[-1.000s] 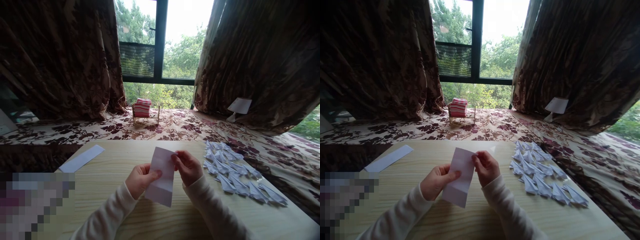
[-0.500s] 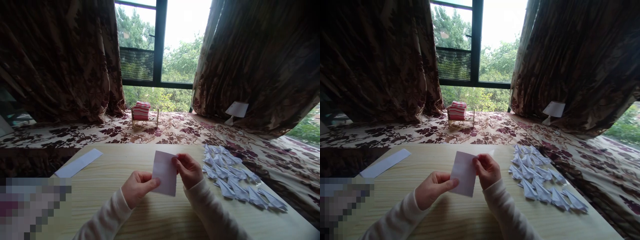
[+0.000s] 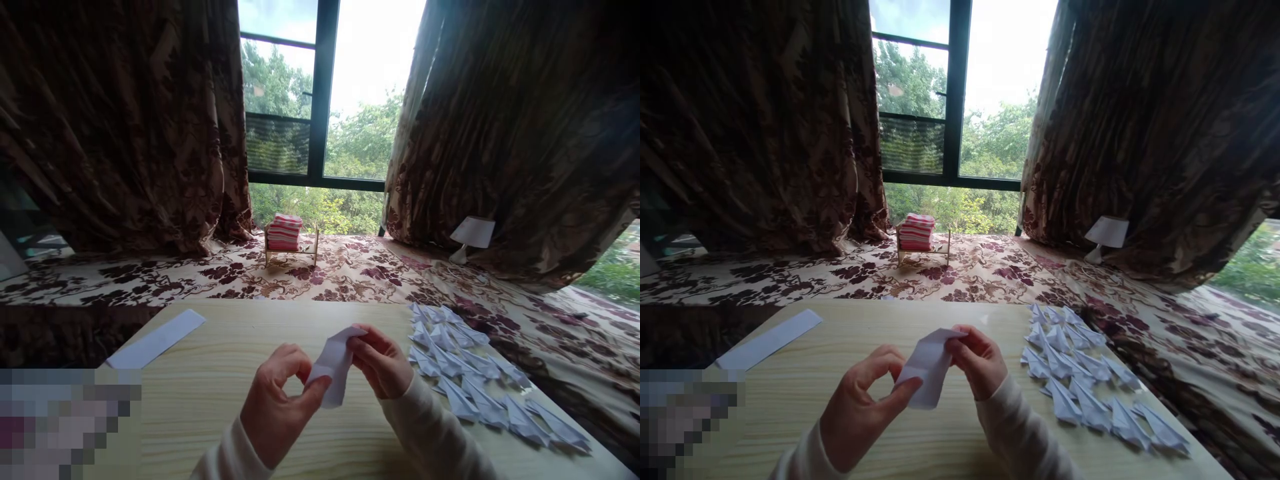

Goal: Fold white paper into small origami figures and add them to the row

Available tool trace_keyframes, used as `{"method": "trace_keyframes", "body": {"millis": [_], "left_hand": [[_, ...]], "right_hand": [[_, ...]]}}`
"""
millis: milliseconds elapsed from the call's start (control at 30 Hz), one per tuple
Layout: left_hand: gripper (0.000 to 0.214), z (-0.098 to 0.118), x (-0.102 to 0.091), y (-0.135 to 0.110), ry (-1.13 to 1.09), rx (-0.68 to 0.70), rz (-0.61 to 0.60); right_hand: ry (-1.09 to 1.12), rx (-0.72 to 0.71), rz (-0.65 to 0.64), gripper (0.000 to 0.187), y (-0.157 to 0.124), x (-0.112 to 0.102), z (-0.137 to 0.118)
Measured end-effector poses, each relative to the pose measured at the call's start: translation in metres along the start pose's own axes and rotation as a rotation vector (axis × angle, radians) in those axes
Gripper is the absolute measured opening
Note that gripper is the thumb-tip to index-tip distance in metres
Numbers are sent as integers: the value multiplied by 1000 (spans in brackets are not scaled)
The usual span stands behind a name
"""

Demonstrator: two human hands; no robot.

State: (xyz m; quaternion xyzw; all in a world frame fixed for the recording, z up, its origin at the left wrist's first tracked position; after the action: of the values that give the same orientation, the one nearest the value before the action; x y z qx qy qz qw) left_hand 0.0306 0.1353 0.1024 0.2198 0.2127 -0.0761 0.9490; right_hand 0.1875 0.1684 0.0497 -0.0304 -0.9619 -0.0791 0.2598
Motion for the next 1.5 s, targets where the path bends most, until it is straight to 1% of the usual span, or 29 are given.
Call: {"method": "trace_keyframes", "body": {"millis": [33,67,133,167,233,300,333,400,467,533,600,667,700,767,833,900,967,1033,1100,1133,1200,1233,1267,1300,1367,1400,1433,1467,1500], "left_hand": [[21,-5,3,0,-55,-48,-38],[21,-12,8,1,-146,-129,-97],[24,-31,18,0,-408,-358,-186],[25,-41,20,-1,-550,-483,-179],[23,-58,18,-2,-784,-697,-20],[18,-69,14,-5,-903,-834,131],[16,-71,14,-5,-930,-873,162],[14,-71,13,-6,-946,-904,174],[14,-70,13,-7,-964,-906,181],[15,-69,13,-6,-975,-891,189],[18,-67,13,-5,-979,-842,177],[22,-64,14,-3,-962,-769,137],[23,-61,16,-2,-929,-734,88],[26,-55,24,-3,-815,-691,-73],[27,-50,32,-7,-703,-680,-243],[26,-46,35,-11,-629,-665,-335],[25,-43,30,-15,-549,-623,-350],[23,-42,23,-20,-400,-579,-362],[17,-42,17,-27,-200,-565,-404],[15,-43,15,-32,-107,-570,-443],[19,-43,13,-40,33,-563,-489],[22,-42,10,-42,117,-526,-461],[27,-40,5,-42,223,-445,-393],[33,-35,-3,-41,367,-320,-276],[38,-14,-14,-46,668,71,-30],[36,-5,-12,-53,775,262,17],[34,1,-7,-61,847,433,8],[34,3,0,-69,905,568,-29],[36,2,6,-75,948,657,-72]], "right_hand": [[-18,-11,-5,25,0,0,-1],[-49,-29,-17,25,1,1,-3],[-172,-115,-45,25,0,2,-12],[-270,-188,-52,26,-1,2,-19],[-525,-376,-84,34,-8,8,-33],[-793,-551,-179,51,-19,20,-40],[-908,-621,-249,59,-25,28,-40],[-1080,-728,-381,69,-37,43,-35],[-1173,-802,-443,66,-44,52,-30],[-1175,-823,-437,59,-46,55,-28],[-1079,-751,-373,53,-41,52,-27],[-918,-564,-257,44,-30,42,-24],[-820,-458,-185,41,-24,35,-22],[-603,-276,-81,37,-14,23,-15],[-417,-135,-99,35,-8,19,-8],[-329,-28,-149,29,-7,16,-3],[-346,48,-146,26,-12,8,-1],[-411,123,-169,23,-22,2,4],[-532,217,-294,18,-37,3,13],[-636,238,-352,15,-44,3,17],[-809,176,-375,11,-52,4,20],[-875,134,-379,10,-54,5,21],[-927,93,-377,10,-55,7,22],[-972,63,-379,9,-56,8,23],[-1062,17,-382,8,-56,11,23],[-1102,-9,-374,8,-56,12,22],[-1139,-37,-369,7,-56,13,21],[-1173,-65,-373,7,-56,14,20],[-1206,-96,-383,7,-57,16,19]]}}
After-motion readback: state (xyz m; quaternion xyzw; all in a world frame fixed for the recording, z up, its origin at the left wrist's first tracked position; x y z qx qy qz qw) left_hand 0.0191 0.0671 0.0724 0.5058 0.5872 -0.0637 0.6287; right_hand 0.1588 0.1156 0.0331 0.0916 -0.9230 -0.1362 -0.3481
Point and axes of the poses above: each hand's wrist, its own y-axis towards the middle knuckle, its own x-axis out of the palm, z = x × y, the point moved 6 cm from there along y, towards the middle knuckle, and after that the axes turned 3 degrees about y, right-handed, at the moved point
